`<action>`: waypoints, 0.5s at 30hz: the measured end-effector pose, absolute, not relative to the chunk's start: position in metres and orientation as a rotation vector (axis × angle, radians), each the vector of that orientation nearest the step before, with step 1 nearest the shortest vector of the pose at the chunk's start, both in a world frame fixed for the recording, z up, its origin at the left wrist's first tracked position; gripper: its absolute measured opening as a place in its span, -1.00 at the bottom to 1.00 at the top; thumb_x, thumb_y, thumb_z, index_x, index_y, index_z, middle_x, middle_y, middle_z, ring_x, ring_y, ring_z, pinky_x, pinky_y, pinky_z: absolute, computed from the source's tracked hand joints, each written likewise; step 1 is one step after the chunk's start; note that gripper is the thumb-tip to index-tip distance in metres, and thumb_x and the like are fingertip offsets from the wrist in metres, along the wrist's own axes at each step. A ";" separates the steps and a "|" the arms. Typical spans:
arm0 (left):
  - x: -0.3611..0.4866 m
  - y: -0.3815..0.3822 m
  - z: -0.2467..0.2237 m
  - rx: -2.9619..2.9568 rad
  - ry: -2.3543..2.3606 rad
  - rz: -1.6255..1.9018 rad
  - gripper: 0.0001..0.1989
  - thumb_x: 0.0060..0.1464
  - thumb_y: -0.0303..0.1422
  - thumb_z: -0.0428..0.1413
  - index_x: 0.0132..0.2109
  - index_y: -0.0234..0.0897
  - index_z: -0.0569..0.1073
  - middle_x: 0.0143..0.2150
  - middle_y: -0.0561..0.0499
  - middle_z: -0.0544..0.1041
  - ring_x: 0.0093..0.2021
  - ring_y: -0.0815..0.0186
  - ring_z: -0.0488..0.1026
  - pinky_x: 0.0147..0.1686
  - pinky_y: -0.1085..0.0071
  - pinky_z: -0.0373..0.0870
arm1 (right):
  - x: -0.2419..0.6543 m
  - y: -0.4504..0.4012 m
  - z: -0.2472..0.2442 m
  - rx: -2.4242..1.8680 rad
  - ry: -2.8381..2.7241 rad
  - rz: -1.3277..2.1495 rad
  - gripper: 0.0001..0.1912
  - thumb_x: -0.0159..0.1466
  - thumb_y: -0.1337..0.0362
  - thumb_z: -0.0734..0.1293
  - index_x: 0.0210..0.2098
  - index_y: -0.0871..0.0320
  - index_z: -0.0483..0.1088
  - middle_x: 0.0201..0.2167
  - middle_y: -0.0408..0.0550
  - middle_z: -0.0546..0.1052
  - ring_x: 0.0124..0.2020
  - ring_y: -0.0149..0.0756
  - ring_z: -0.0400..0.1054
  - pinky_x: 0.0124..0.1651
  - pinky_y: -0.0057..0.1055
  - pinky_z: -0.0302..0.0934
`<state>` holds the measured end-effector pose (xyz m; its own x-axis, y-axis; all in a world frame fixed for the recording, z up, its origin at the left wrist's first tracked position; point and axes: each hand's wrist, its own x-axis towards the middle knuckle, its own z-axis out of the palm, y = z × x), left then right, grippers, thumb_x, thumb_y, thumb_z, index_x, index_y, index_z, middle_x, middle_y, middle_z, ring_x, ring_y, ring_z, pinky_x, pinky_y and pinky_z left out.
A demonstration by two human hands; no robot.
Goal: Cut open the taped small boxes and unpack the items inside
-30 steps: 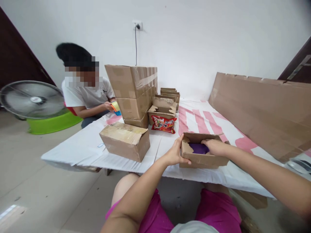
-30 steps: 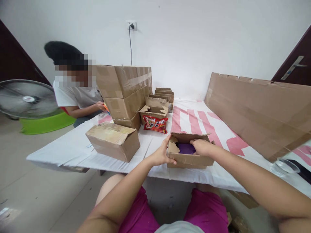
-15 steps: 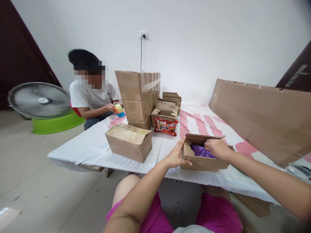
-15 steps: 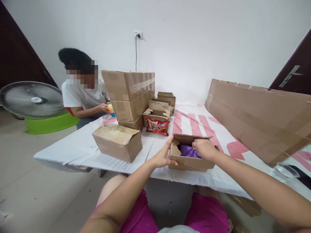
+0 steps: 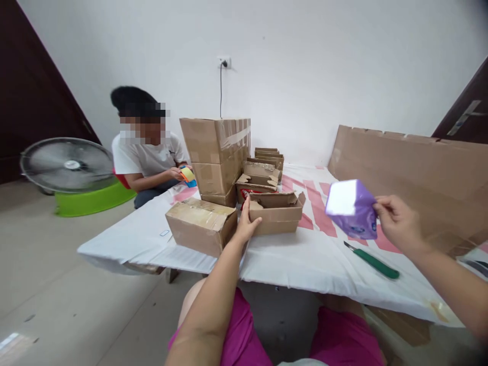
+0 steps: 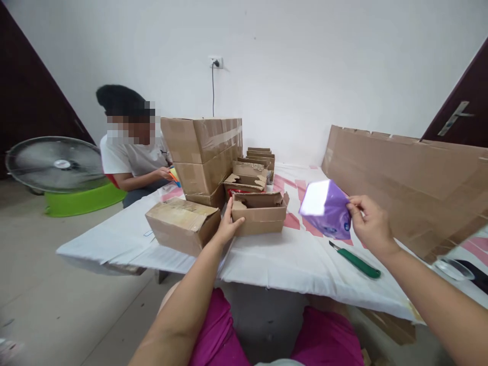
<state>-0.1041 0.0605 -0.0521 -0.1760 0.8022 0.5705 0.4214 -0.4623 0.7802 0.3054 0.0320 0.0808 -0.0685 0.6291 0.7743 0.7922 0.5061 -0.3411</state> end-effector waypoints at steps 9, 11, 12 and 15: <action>-0.027 0.018 -0.052 2.325 1.747 1.770 -0.62 0.05 -0.48 0.06 0.04 -0.16 0.44 0.13 -0.19 0.40 0.25 -0.06 0.23 0.22 -0.13 0.05 | 0.296 0.005 -0.046 -1.212 -2.169 0.018 -0.76 0.34 0.11 0.15 -0.32 0.06 0.36 -0.29 0.00 0.51 -0.15 -0.11 0.39 0.00 -0.09 0.28; -0.004 0.004 -0.058 2.532 1.471 1.484 -0.72 0.11 -0.43 0.01 -0.04 -0.17 0.46 -0.05 -0.16 0.49 0.05 0.05 0.40 0.09 0.00 0.26 | 0.300 0.008 -0.071 -1.304 -2.000 0.031 -0.72 0.29 0.04 0.19 -0.19 0.08 0.35 -0.16 0.08 0.49 -0.04 -0.03 0.36 0.08 0.01 0.24; 0.007 -0.002 -0.063 2.551 1.376 1.336 -0.74 0.13 -0.40 0.00 -0.04 -0.19 0.46 -0.10 -0.15 0.50 -0.01 0.08 0.43 0.03 0.06 0.33 | 0.303 0.010 -0.082 -1.366 -1.882 0.061 -0.63 0.25 -0.02 0.22 -0.12 0.11 0.33 -0.09 0.13 0.46 0.00 0.01 0.34 0.08 0.04 0.24; 0.033 -0.011 -0.081 2.394 1.304 0.992 -0.59 0.14 -0.23 0.06 0.11 -0.26 0.36 -0.01 -0.22 0.48 0.02 0.02 0.41 0.02 0.06 0.38 | 0.310 0.009 -0.107 -1.541 -1.568 0.327 -0.36 0.15 -0.17 0.24 0.04 0.15 0.22 0.01 0.21 0.41 0.01 0.06 0.36 0.01 0.04 0.32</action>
<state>0.0331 -0.0112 -0.0811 0.3709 0.8128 0.4492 0.6496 -0.5727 0.4999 0.3102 0.0095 -0.1072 0.1656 0.9027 0.3970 0.6687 0.1931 -0.7180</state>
